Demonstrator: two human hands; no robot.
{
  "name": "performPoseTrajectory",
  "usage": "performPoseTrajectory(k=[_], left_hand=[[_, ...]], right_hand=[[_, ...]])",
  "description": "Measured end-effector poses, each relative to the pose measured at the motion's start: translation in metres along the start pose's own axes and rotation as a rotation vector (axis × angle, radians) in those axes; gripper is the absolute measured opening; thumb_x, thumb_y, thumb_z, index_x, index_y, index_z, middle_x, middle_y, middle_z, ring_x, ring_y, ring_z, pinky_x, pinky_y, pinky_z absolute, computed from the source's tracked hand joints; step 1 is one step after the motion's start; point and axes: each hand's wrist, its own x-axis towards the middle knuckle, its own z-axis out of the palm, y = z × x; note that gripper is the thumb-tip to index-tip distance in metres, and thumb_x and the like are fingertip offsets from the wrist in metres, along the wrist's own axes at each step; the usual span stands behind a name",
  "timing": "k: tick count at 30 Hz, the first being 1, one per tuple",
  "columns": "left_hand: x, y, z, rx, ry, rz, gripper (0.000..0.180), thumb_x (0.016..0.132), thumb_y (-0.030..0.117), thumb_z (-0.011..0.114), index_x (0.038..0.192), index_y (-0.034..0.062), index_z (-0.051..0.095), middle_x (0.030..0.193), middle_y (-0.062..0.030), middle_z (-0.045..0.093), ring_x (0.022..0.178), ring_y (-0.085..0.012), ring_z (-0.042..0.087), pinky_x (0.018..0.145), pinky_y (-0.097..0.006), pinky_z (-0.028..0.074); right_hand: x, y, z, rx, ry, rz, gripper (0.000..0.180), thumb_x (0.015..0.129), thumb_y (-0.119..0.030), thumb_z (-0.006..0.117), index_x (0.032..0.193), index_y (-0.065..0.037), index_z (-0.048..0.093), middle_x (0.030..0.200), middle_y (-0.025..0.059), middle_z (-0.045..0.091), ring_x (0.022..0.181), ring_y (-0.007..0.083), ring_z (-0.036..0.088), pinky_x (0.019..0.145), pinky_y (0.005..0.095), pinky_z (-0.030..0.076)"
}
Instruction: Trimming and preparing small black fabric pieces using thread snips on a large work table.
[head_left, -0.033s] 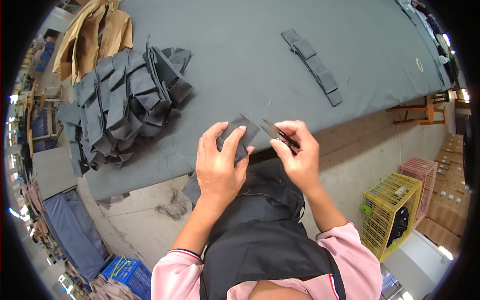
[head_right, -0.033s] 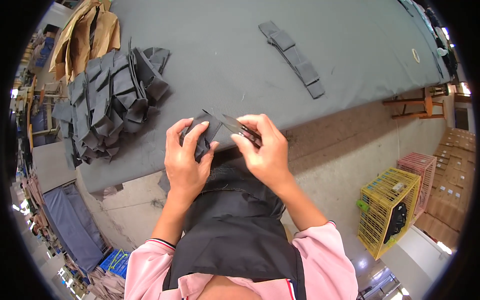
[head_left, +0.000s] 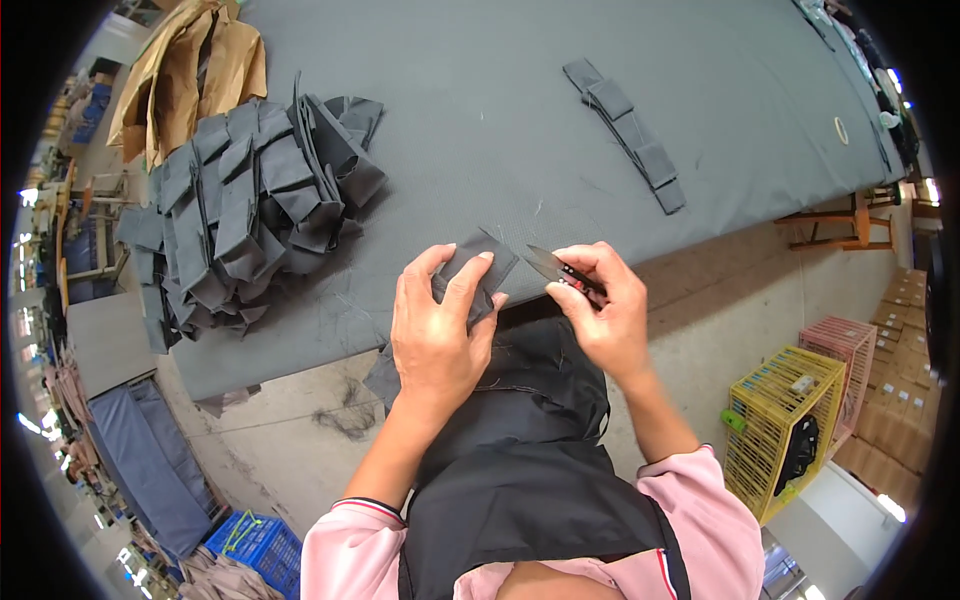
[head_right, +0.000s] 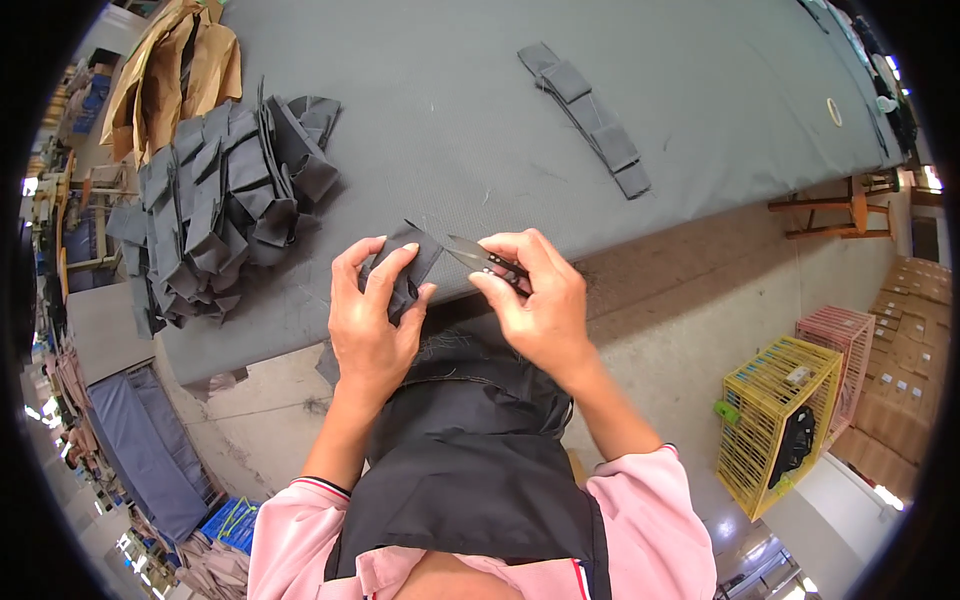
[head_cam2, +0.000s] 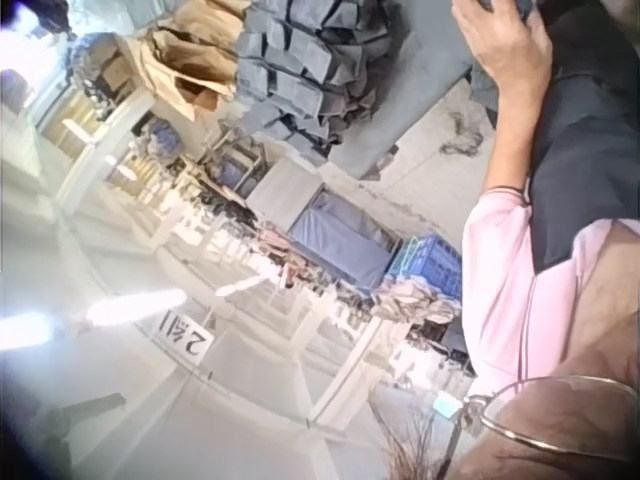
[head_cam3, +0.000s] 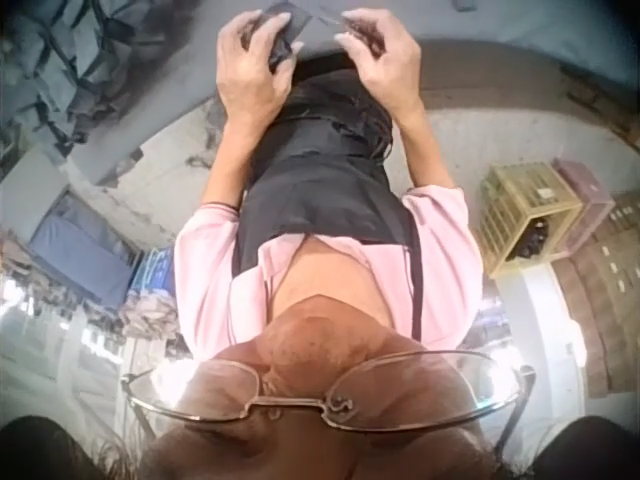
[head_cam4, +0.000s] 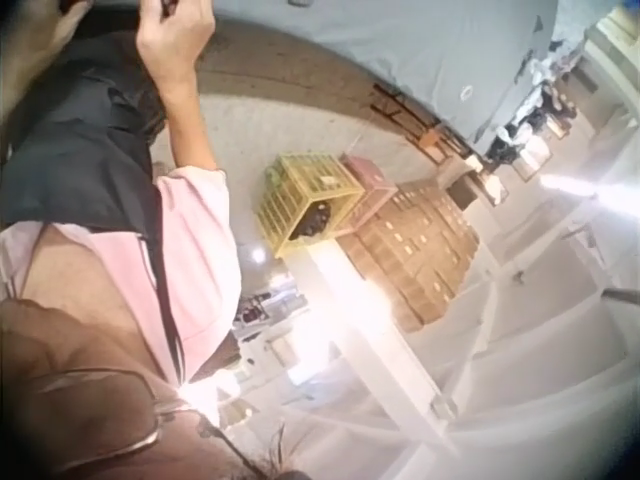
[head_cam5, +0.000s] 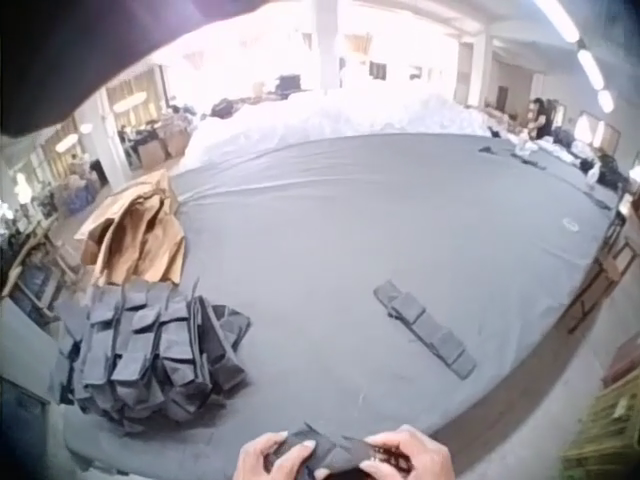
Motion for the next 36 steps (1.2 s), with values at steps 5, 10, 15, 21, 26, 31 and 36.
performPoseTrajectory(k=[5,10,15,21,26,31,36], left_hand=[[0.015,0.011,-0.005,-0.016,-0.084,0.02,0.044,0.067,0.004,0.074,0.109,0.011,0.062,0.112,-0.0148,0.05,0.099,-0.0303,0.054,0.079,-0.036,0.046],[0.031,0.022,-0.002,-0.017,-0.116,0.047,0.043,0.068,0.003,0.073,0.109,0.0099,0.063,0.112,-0.0157,0.05,0.099,-0.0301,0.053,0.08,-0.036,0.045],[0.043,0.03,0.003,-0.043,-0.135,0.09,0.042,0.068,0.004,0.073,0.108,0.0086,0.063,0.112,-0.0167,0.05,0.099,-0.0298,0.052,0.081,-0.036,0.044],[0.058,0.037,0.007,-0.047,-0.147,0.071,0.041,0.068,0.004,0.073,0.108,0.008,0.063,0.112,-0.0166,0.05,0.1,-0.0299,0.052,0.081,-0.036,0.044],[0.059,0.036,0.022,-0.026,-0.091,0.019,0.05,0.069,0.007,0.074,0.116,0.0083,0.057,0.117,-0.0167,0.047,0.102,-0.0304,0.051,0.083,-0.036,0.044],[0.062,0.029,0.014,-0.717,-0.247,-0.243,0.108,0.068,0.034,0.081,0.146,0.0116,0.01,0.139,-0.0146,0.026,0.115,-0.0293,0.047,0.094,-0.041,0.042],[0.051,0.019,0.009,-1.608,-0.443,-0.766,0.075,0.09,0.045,0.054,0.142,0.0034,0.02,0.124,-0.0179,0.05,0.099,-0.0254,0.061,0.086,-0.036,0.049]], right_hand=[[0.039,-0.009,-0.043,-0.142,-0.295,-0.122,0.023,0.072,-0.004,0.069,0.093,-0.001,0.062,0.077,0.0054,0.057,0.063,0.0122,0.052,0.056,0.0233,0.041],[0.068,-0.002,-0.062,-0.149,-0.452,-0.182,0.021,0.07,-0.005,0.068,0.089,0.0,0.063,0.075,0.0082,0.059,0.062,0.0189,0.054,0.056,0.0292,0.043],[0.091,0.006,-0.078,-0.054,-0.57,-0.277,0.022,0.068,-0.002,0.065,0.09,0.0,0.063,0.075,0.0081,0.06,0.064,0.0191,0.056,0.056,0.0295,0.043],[0.106,0.0,-0.089,-0.141,-0.614,-0.228,0.015,0.075,-0.009,0.066,0.089,-0.003,0.063,0.08,0.0073,0.062,0.066,0.0217,0.059,0.059,0.03,0.045],[0.091,0.005,-0.064,0.314,-0.396,0.228,0.013,0.081,-0.011,0.068,0.087,-0.002,0.06,0.072,-0.0047,0.049,0.066,0.0041,0.044,0.057,0.0215,0.036],[0.103,0.003,-0.035,0.715,-0.436,0.59,0.016,0.082,-0.017,0.064,0.075,-0.007,0.053,0.061,-0.0079,0.042,0.05,0.0014,0.032,0.043,0.0191,0.024],[0.114,0.007,-0.017,0.842,-0.464,0.693,0.019,0.082,-0.017,0.064,0.073,-0.01,0.05,0.06,-0.0076,0.041,0.048,0.0011,0.03,0.042,0.0179,0.022]])
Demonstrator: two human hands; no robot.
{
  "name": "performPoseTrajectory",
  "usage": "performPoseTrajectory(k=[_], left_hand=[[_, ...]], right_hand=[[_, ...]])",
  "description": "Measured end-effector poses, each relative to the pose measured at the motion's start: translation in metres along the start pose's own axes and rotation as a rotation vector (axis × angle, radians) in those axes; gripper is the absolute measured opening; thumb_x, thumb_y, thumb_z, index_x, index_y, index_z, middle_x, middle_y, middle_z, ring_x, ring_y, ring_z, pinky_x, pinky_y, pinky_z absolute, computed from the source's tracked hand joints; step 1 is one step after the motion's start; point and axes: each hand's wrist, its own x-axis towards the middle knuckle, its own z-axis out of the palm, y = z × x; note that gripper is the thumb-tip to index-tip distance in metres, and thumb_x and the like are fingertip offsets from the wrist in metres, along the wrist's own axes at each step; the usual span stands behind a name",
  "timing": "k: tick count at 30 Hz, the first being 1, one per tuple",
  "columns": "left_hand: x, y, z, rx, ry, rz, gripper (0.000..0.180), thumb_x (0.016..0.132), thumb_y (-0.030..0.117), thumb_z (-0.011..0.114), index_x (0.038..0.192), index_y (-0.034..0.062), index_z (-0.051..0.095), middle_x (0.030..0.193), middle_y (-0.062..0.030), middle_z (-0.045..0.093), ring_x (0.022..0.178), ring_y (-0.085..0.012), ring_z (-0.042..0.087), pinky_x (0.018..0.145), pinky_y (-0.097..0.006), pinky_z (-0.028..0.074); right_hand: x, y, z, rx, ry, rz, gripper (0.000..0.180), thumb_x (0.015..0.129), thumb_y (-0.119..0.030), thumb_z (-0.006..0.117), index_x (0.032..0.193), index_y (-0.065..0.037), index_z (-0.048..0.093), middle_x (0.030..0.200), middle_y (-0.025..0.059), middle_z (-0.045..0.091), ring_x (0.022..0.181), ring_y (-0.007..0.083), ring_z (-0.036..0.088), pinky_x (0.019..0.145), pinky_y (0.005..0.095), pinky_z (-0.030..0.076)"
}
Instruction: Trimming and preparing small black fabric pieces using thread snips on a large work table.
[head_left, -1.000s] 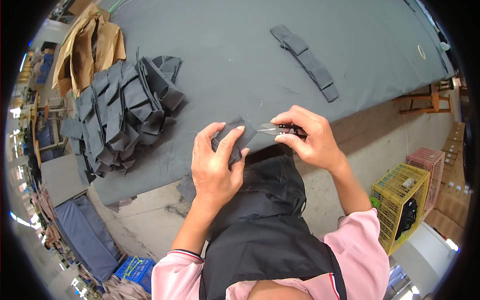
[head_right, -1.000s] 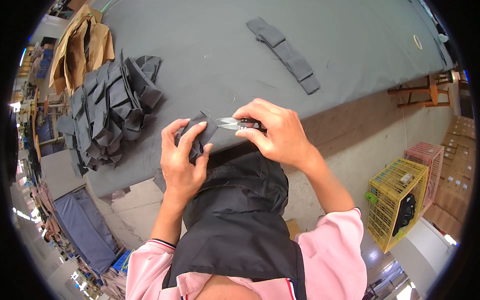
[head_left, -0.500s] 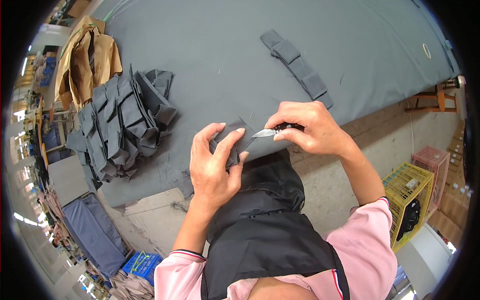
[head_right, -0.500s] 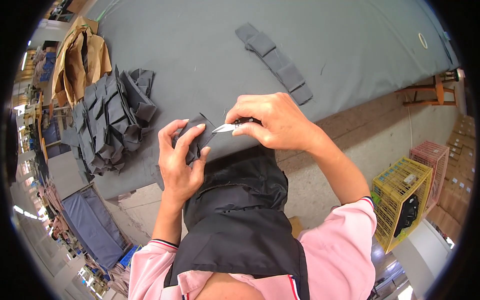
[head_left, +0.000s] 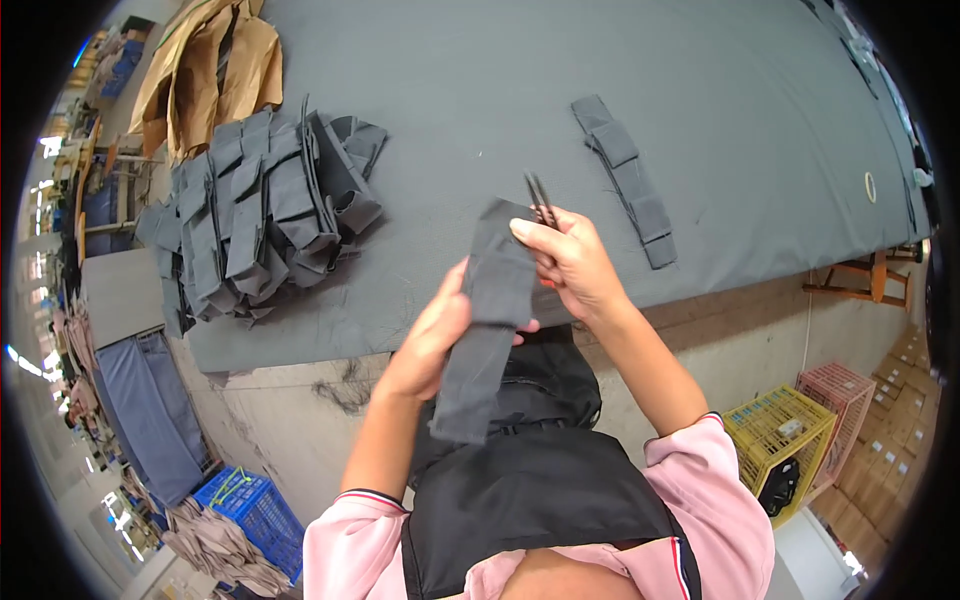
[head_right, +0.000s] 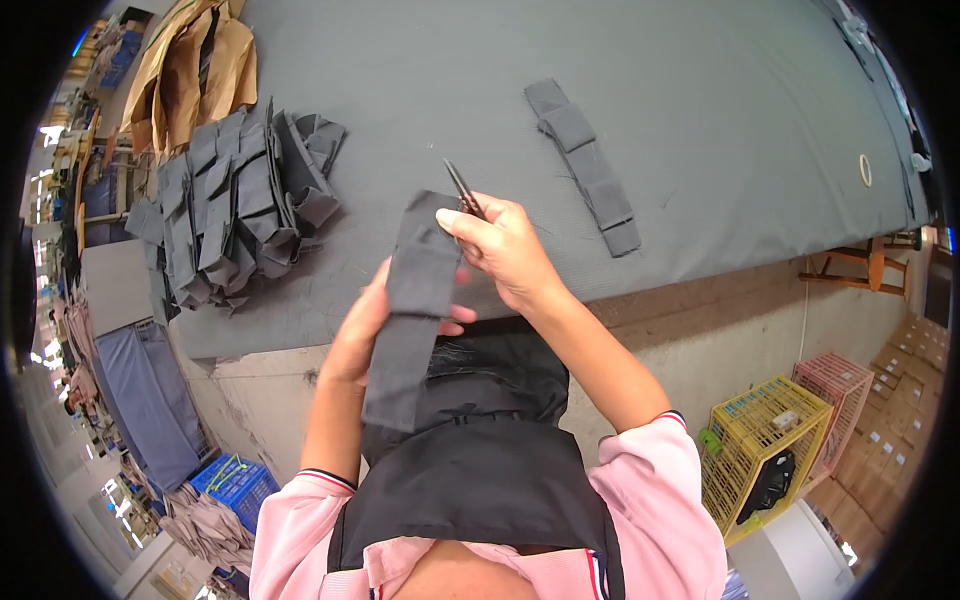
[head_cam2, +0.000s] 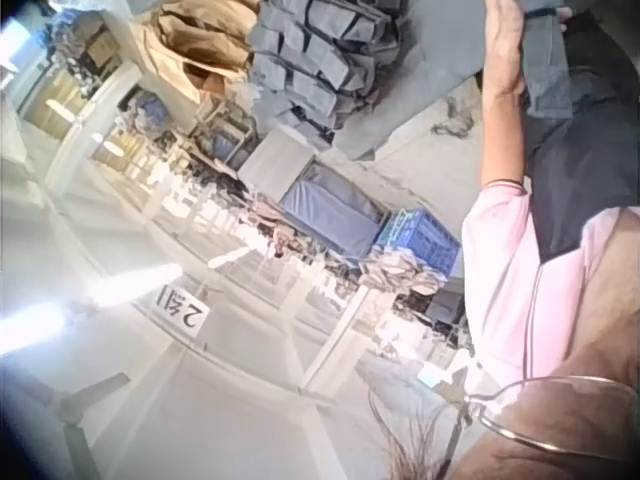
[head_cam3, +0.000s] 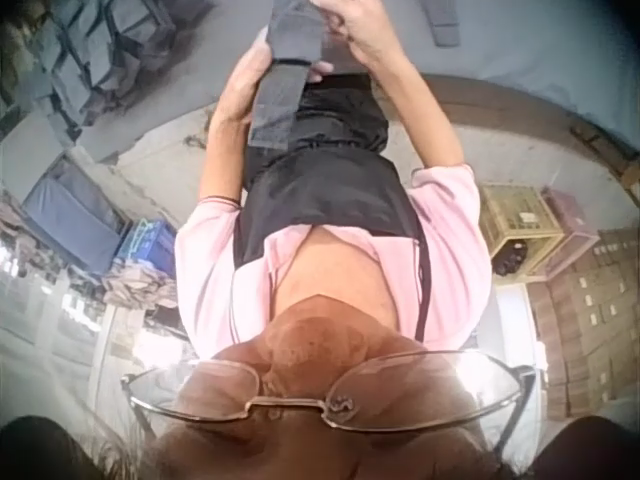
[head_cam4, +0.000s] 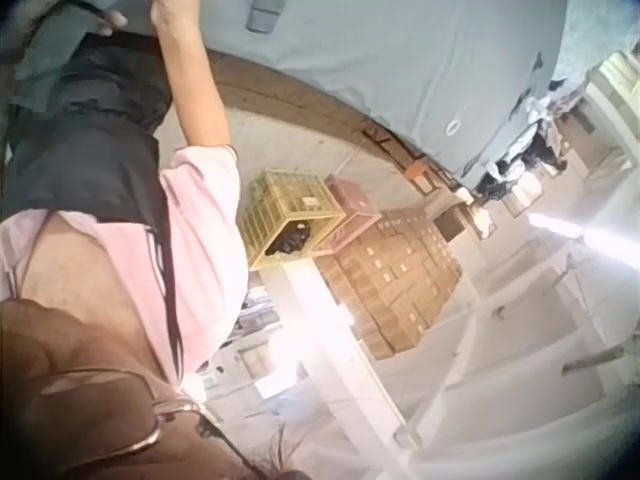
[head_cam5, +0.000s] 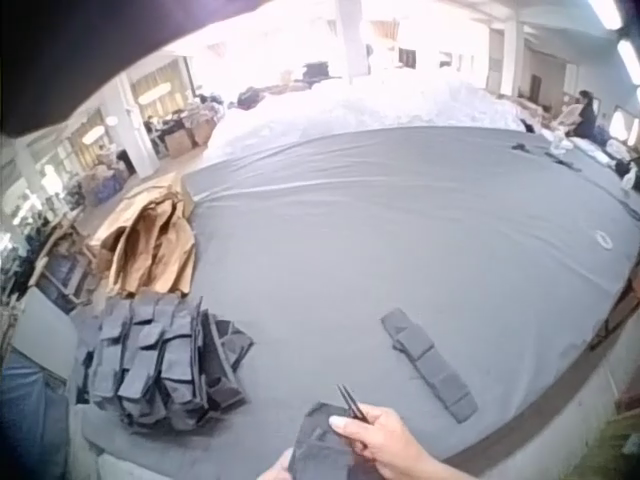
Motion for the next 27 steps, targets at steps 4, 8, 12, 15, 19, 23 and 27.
performPoseTrajectory(k=[4,8,12,15,19,23,27], left_hand=[[0.007,-0.008,0.01,0.026,0.224,-0.086,0.035,0.097,0.029,0.047,0.118,0.002,0.043,0.102,-0.0172,0.062,0.076,-0.021,0.065,0.07,-0.031,0.054],[0.006,0.0,0.007,0.02,0.2,-0.089,0.035,0.097,0.028,0.046,0.118,0.0013,0.042,0.102,-0.0168,0.061,0.075,-0.0208,0.065,0.069,-0.031,0.054],[0.011,-0.001,0.003,0.107,0.203,-0.107,0.033,0.096,0.022,0.048,0.12,0.001,0.039,0.102,-0.0161,0.061,0.075,-0.0201,0.065,0.069,-0.031,0.054],[0.01,0.0,-0.001,0.108,0.172,-0.121,0.034,0.095,0.02,0.049,0.121,0.0006,0.038,0.101,-0.0156,0.061,0.074,-0.0195,0.065,0.068,-0.03,0.054],[0.01,0.004,0.0,0.115,0.147,-0.156,0.033,0.095,0.019,0.049,0.12,0.0004,0.038,0.101,-0.0153,0.061,0.073,-0.0191,0.064,0.067,-0.03,0.054],[0.009,0.007,-0.005,0.099,0.13,-0.153,0.033,0.095,0.017,0.049,0.121,0.0002,0.038,0.101,-0.0158,0.061,0.072,-0.0191,0.064,0.066,-0.03,0.055],[0.007,0.01,-0.007,0.05,0.165,-0.19,0.03,0.094,0.018,0.047,0.116,-0.0008,0.04,0.098,-0.0181,0.061,0.071,-0.0215,0.064,0.064,-0.032,0.055]], right_hand=[[0.003,0.018,0.008,-0.333,0.177,-0.201,0.015,0.085,-0.015,0.063,0.085,-0.002,0.056,0.065,-0.0035,0.045,0.059,0.0049,0.041,0.051,0.0228,0.035],[-0.035,0.023,0.003,-0.808,0.405,-0.578,0.028,0.077,-0.005,0.069,0.102,-0.003,0.056,0.071,0.0038,0.054,0.062,0.0099,0.052,0.054,0.0243,0.042],[-0.048,0.034,0.002,-0.924,0.384,-0.727,0.028,0.074,-0.006,0.071,0.099,-0.004,0.058,0.076,0.0068,0.061,0.066,0.0168,0.062,0.052,0.0292,0.045],[-0.047,0.037,0.0,-1.1,0.385,-0.813,0.03,0.069,-0.007,0.073,0.096,-0.004,0.059,0.076,0.008,0.061,0.061,0.0223,0.06,0.052,0.0306,0.045],[-0.038,0.034,0.001,-1.171,0.339,-0.843,0.028,0.069,-0.005,0.072,0.095,-0.005,0.061,0.075,0.0081,0.061,0.059,0.0232,0.059,0.052,0.031,0.045],[-0.033,0.037,0.0,-1.183,0.308,-0.895,0.026,0.069,-0.003,0.07,0.094,-0.004,0.062,0.074,0.0085,0.061,0.059,0.0239,0.058,0.052,0.0314,0.045],[-0.042,0.035,0.008,-1.041,0.436,-0.82,0.023,0.07,-0.002,0.069,0.092,-0.003,0.062,0.073,0.0084,0.061,0.06,0.023,0.06,0.053,0.0306,0.046]])
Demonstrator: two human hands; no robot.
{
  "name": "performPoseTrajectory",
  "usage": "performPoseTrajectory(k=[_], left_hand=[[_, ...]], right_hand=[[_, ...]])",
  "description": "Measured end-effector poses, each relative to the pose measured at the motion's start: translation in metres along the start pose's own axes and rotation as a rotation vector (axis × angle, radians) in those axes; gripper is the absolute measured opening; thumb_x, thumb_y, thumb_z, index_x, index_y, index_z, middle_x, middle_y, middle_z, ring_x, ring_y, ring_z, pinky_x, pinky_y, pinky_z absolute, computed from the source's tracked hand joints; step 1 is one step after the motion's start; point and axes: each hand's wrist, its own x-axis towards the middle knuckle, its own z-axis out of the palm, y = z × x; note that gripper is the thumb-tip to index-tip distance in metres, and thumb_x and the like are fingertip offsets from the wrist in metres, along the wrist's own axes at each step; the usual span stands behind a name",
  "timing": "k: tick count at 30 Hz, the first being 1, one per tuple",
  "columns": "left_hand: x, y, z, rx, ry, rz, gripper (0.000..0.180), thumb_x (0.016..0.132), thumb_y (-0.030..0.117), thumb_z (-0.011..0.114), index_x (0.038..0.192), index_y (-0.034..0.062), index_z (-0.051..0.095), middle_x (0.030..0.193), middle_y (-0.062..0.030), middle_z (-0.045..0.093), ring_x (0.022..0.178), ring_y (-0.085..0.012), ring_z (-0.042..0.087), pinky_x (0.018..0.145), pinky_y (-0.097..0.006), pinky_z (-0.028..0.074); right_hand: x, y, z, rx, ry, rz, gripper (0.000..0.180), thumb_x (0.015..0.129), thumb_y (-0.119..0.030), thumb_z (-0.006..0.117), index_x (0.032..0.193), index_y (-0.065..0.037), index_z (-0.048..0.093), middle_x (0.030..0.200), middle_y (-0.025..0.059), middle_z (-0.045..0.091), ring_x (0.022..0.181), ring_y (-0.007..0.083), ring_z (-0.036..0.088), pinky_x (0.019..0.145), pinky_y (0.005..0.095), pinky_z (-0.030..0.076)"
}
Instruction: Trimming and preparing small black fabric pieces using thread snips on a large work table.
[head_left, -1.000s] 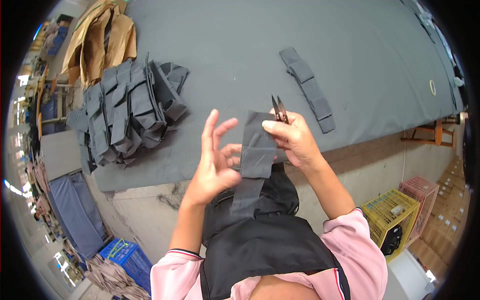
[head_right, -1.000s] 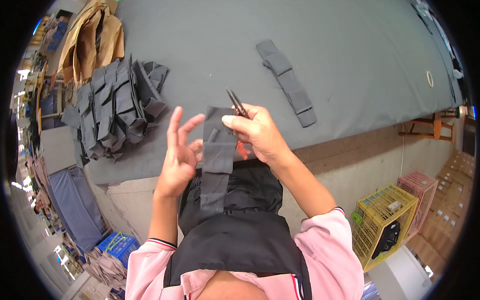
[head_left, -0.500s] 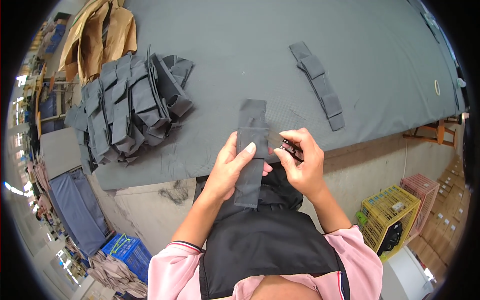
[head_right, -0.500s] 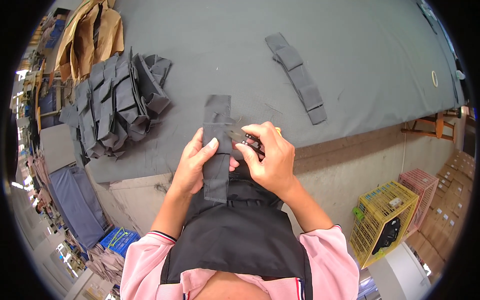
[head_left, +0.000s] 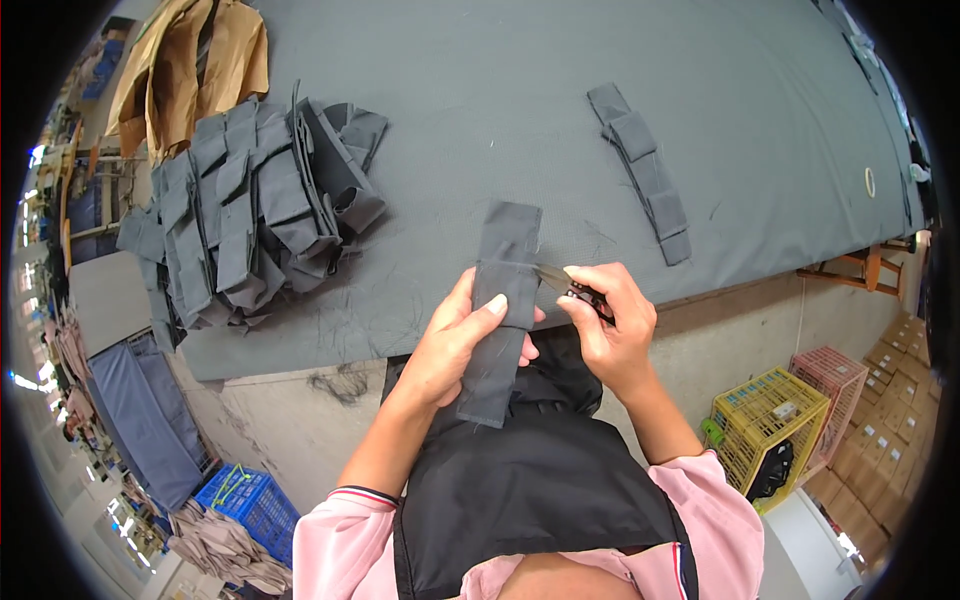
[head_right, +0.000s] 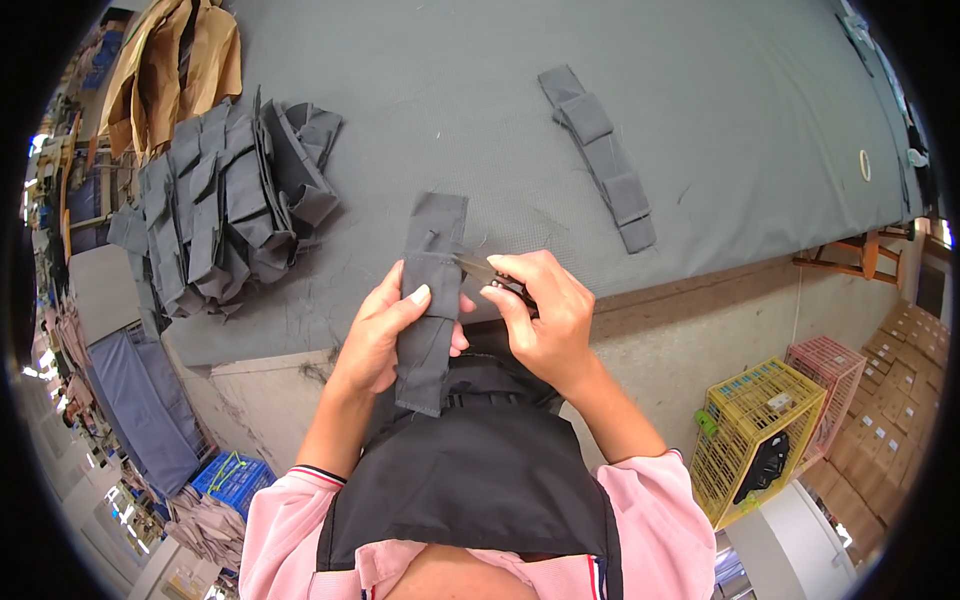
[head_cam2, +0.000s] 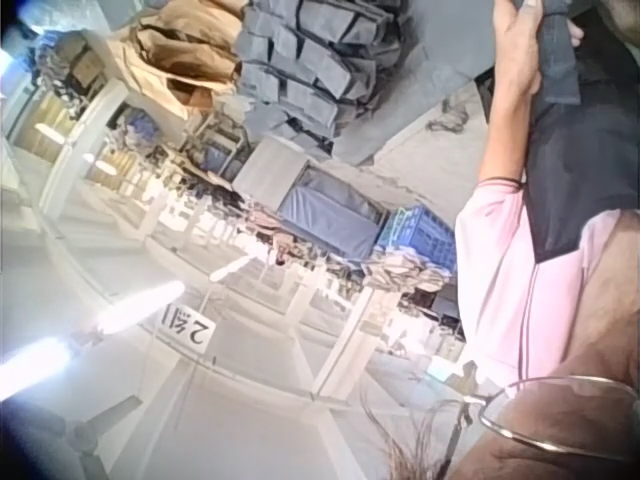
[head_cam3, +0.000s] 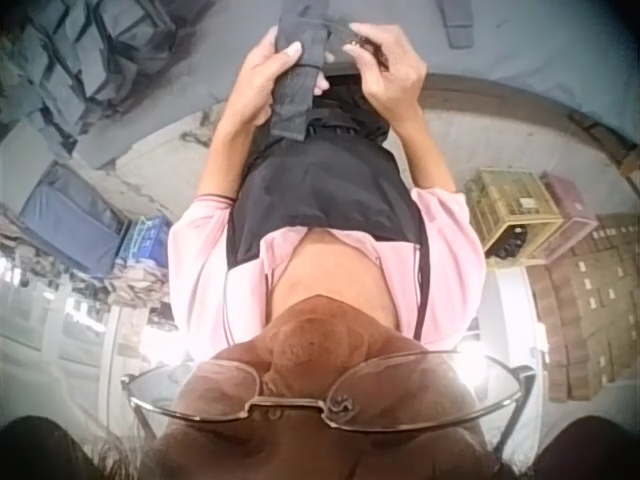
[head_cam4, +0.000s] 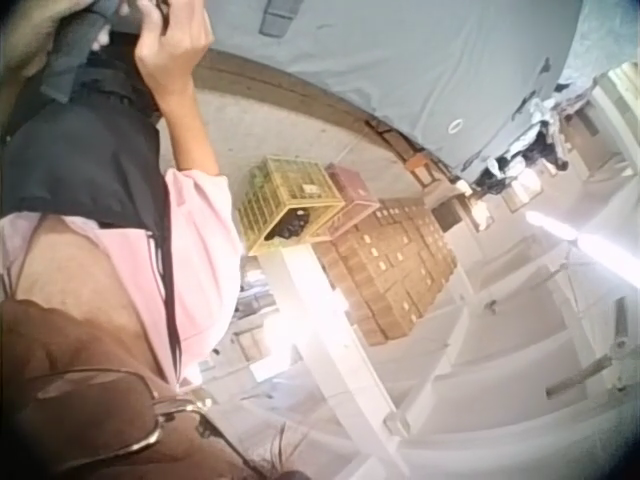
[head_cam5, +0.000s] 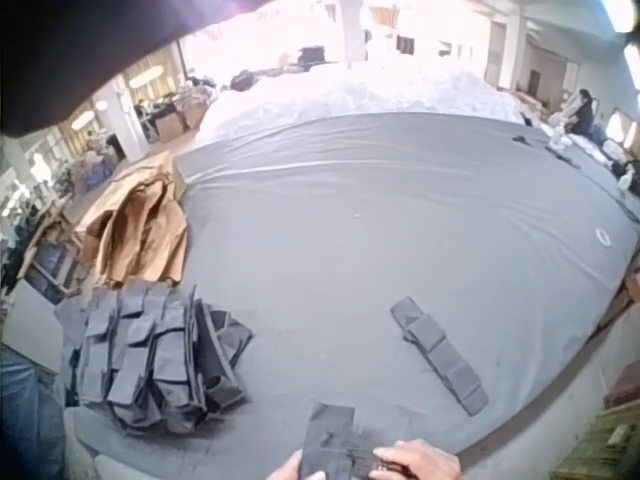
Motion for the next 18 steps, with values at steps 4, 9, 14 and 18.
performPoseTrajectory(k=[4,9,14,18], left_hand=[[0.002,-0.001,-0.001,-0.02,-0.025,0.004,0.03,0.094,0.018,0.045,0.117,-0.001,0.04,0.099,-0.0187,0.06,0.071,-0.0223,0.064,0.065,-0.033,0.055],[0.002,-0.003,0.0,0.037,-0.004,-0.034,0.039,0.095,0.013,0.042,0.13,0.0013,0.031,0.103,-0.0166,0.058,0.073,-0.018,0.062,0.066,-0.03,0.054],[0.003,-0.007,0.005,0.074,0.0,-0.005,0.038,0.096,0.011,0.039,0.131,0.0017,0.03,0.103,-0.013,0.056,0.072,-0.0149,0.061,0.065,-0.028,0.053],[0.003,-0.009,0.005,0.105,0.029,0.013,0.037,0.096,0.01,0.039,0.13,0.0014,0.031,0.102,-0.0101,0.055,0.072,-0.0127,0.06,0.065,-0.027,0.053]], right_hand=[[0.004,0.005,0.005,0.009,-0.091,-0.027,0.023,0.07,0.0,0.069,0.093,-0.003,0.063,0.075,0.0093,0.062,0.06,0.0221,0.06,0.053,0.0296,0.046],[0.003,0.005,0.002,0.031,-0.037,-0.003,0.023,0.07,0.001,0.069,0.092,-0.003,0.064,0.075,0.0095,0.062,0.061,0.0217,0.061,0.051,0.0295,0.046],[0.006,0.0,0.01,-0.128,-0.038,-0.136,0.028,0.067,-0.005,0.074,0.094,-0.005,0.064,0.081,0.0059,0.056,0.057,0.0184,0.058,0.048,0.0286,0.045],[0.007,0.001,0.012,-0.202,-0.048,-0.213,0.03,0.066,-0.007,0.075,0.093,-0.005,0.064,0.08,0.0047,0.054,0.055,0.0165,0.055,0.047,0.0282,0.044]])
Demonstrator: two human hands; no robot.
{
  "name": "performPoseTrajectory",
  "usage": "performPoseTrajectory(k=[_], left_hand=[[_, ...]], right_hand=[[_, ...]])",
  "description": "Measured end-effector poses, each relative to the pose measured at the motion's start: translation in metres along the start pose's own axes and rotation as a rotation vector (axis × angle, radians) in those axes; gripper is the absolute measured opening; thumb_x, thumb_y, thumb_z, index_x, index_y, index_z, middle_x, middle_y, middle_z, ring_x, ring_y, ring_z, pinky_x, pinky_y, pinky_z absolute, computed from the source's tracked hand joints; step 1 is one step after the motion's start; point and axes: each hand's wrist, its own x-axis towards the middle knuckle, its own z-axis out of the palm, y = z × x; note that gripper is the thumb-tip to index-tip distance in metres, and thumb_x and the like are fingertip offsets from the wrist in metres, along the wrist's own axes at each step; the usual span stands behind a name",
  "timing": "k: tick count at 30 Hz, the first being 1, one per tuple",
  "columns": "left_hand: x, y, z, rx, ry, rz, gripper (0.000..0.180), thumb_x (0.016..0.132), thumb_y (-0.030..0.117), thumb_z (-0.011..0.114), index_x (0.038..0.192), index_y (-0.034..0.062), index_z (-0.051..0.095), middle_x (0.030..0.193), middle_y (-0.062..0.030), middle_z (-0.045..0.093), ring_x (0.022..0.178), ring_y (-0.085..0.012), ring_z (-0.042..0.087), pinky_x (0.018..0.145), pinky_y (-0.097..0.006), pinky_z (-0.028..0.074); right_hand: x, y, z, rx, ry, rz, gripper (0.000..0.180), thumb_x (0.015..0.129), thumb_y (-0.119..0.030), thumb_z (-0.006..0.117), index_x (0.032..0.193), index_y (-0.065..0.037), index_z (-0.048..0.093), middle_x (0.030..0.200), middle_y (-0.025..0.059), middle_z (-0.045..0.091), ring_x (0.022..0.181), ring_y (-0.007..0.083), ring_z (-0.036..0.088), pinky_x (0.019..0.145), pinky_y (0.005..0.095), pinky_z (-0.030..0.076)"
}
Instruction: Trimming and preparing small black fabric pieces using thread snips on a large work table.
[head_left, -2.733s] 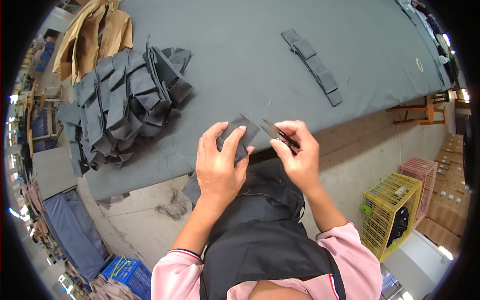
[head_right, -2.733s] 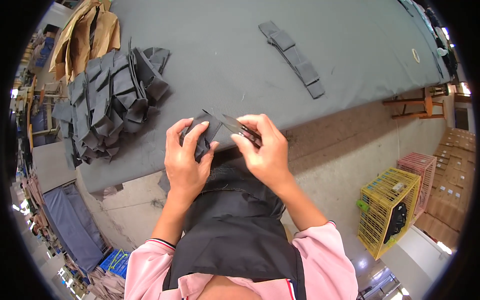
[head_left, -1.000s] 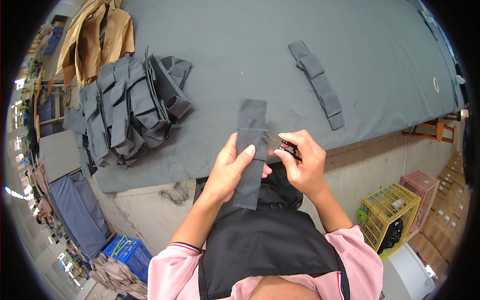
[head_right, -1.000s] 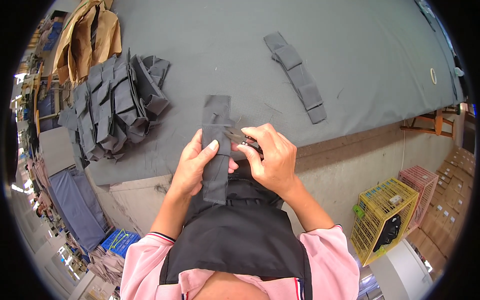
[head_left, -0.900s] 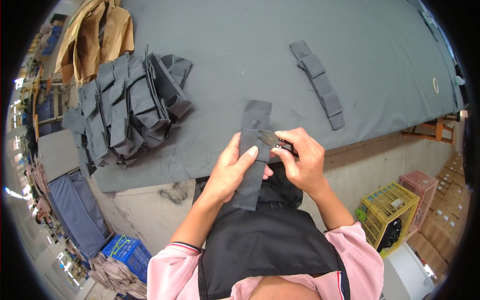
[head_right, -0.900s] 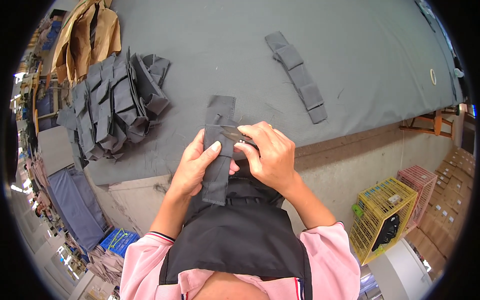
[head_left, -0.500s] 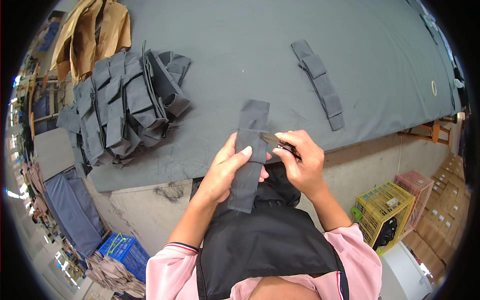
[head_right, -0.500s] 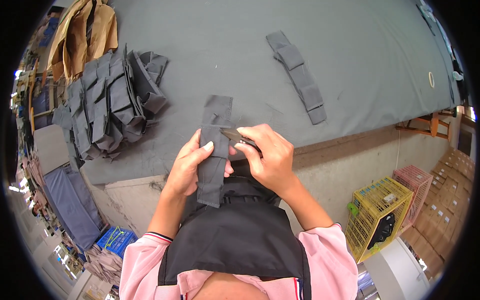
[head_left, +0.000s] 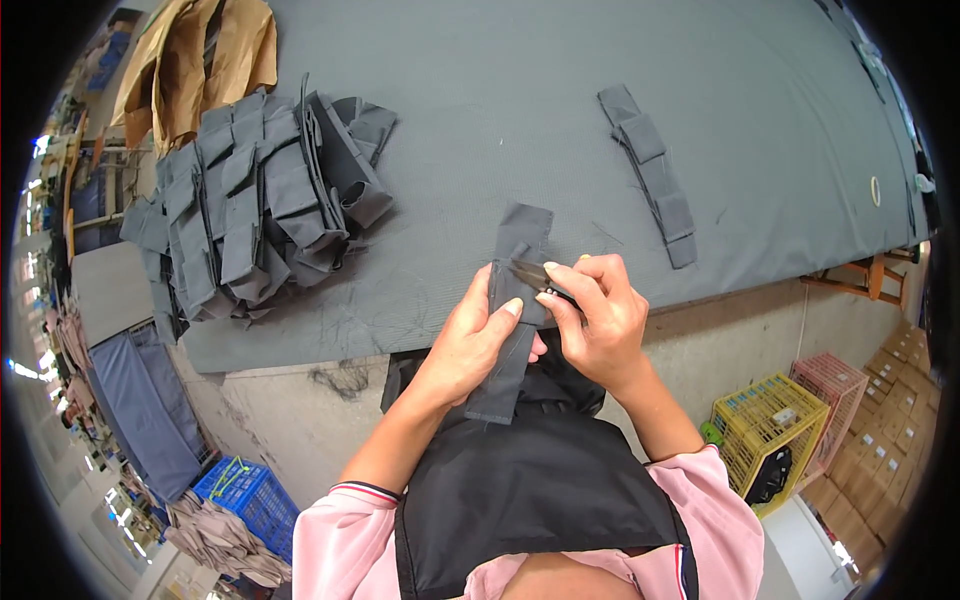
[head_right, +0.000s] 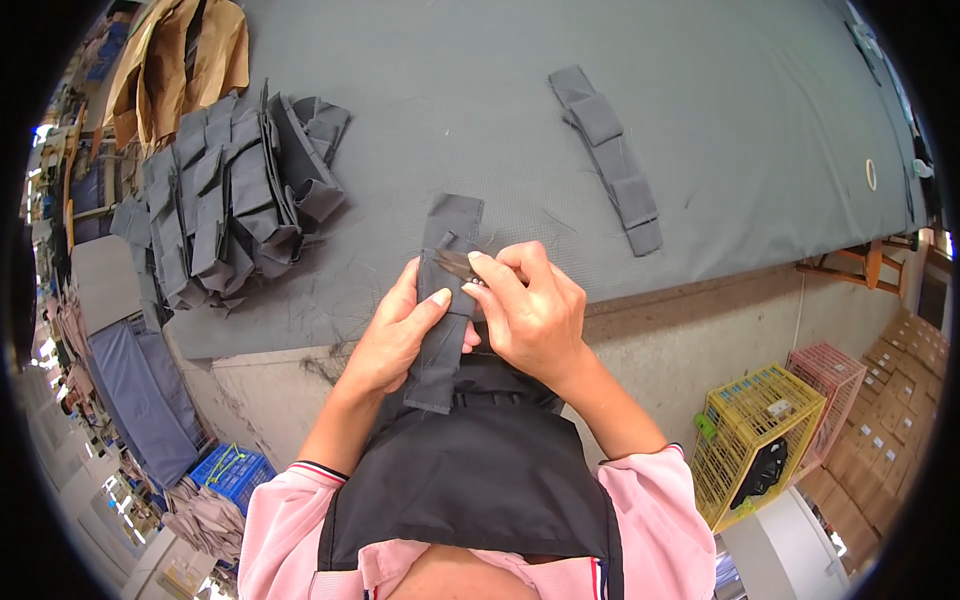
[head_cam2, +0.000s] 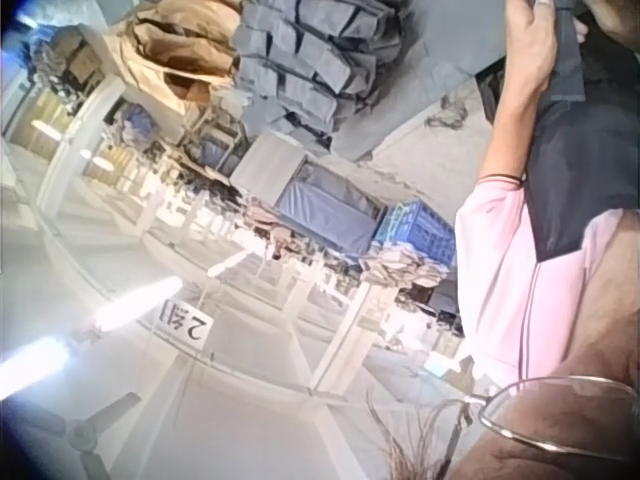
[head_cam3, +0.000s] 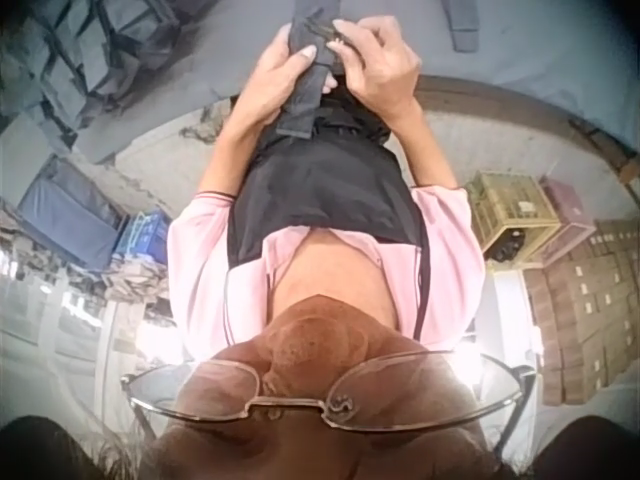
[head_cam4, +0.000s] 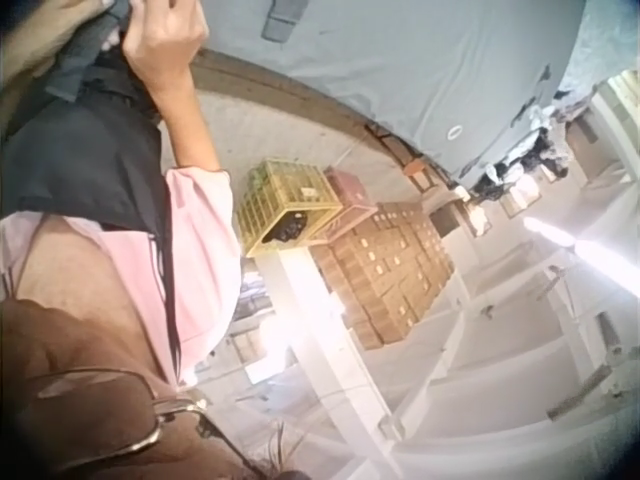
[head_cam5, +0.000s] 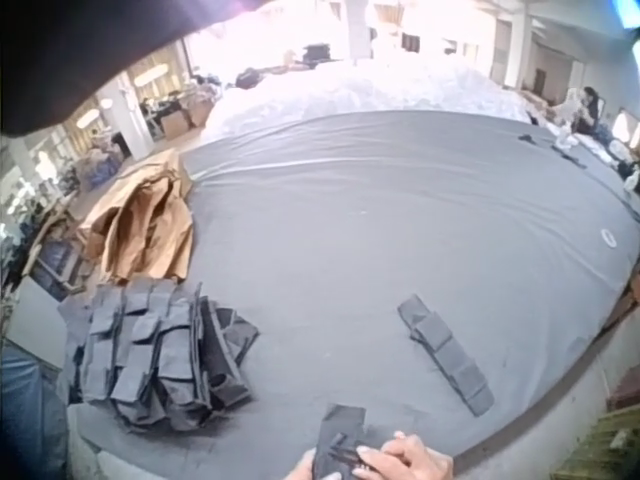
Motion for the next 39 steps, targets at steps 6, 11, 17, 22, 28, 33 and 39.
performPoseTrajectory(k=[6,11,17,22,28,33,39], left_hand=[[0.0,0.002,0.001,0.093,0.042,0.026,0.034,0.096,0.011,0.039,0.128,0.0014,0.033,0.102,-0.0095,0.055,0.07,-0.0116,0.06,0.064,-0.026,0.053],[0.001,-0.002,-0.001,0.073,0.023,0.041,0.033,0.096,0.011,0.04,0.127,0.0008,0.033,0.102,-0.0097,0.055,0.07,-0.0112,0.06,0.064,-0.026,0.053],[0.002,-0.005,-0.002,0.108,0.03,0.057,0.035,0.096,0.011,0.04,0.129,0.0002,0.032,0.101,-0.0101,0.055,0.07,-0.0111,0.06,0.063,-0.026,0.053],[0.002,-0.006,-0.002,0.116,0.016,0.059,0.037,0.096,0.011,0.04,0.13,-0.0005,0.031,0.101,-0.0106,0.055,0.071,-0.0111,0.06,0.063,-0.026,0.053],[0.001,-0.006,0.0,0.153,0.019,0.04,0.037,0.096,0.011,0.041,0.129,-0.001,0.032,0.099,-0.0107,0.055,0.071,-0.0113,0.06,0.064,-0.026,0.053],[0.002,-0.002,0.0,0.119,0.052,0.005,0.029,0.095,0.01,0.044,0.122,0.0,0.038,0.098,-0.0094,0.057,0.07,-0.0125,0.06,0.064,-0.026,0.053],[0.007,-0.005,-0.008,0.02,-0.043,0.005,0.037,0.096,0.014,0.046,0.128,-0.0003,0.033,0.103,-0.0115,0.056,0.076,-0.0157,0.062,0.068,-0.028,0.053]], right_hand=[[0.0,-0.003,0.002,0.042,-0.029,0.013,0.03,0.065,-0.006,0.075,0.093,-0.004,0.064,0.078,0.0048,0.054,0.056,0.0169,0.056,0.047,0.0284,0.044],[0.0,-0.004,0.001,0.053,-0.056,0.039,0.029,0.065,-0.006,0.074,0.093,-0.004,0.064,0.078,0.0052,0.054,0.056,0.0174,0.056,0.048,0.0287,0.044],[-0.003,-0.004,0.008,-0.031,0.026,-0.066,0.027,0.066,-0.006,0.073,0.092,-0.003,0.064,0.077,0.0058,0.054,0.054,0.0175,0.056,0.046,0.0287,0.044],[-0.002,-0.007,0.008,0.026,0.006,0.052,0.027,0.066,-0.006,0.073,0.092,-0.003,0.064,0.075,0.0057,0.053,0.053,0.0176,0.056,0.046,0.0285,0.045],[-0.005,-0.002,0.009,0.036,0.015,0.048,0.024,0.068,-0.003,0.071,0.091,-0.004,0.064,0.074,0.0059,0.053,0.053,0.0178,0.056,0.046,0.0288,0.045],[-0.011,0.002,0.003,0.05,0.149,0.077,0.025,0.069,-0.003,0.072,0.093,-0.004,0.064,0.075,0.0061,0.053,0.061,0.0168,0.056,0.05,0.0282,0.046],[0.007,0.004,0.001,0.437,-0.204,0.418,0.022,0.069,-0.002,0.073,0.084,-0.004,0.058,0.075,0.0,0.044,0.06,0.0071,0.038,0.052,0.021,0.033]])
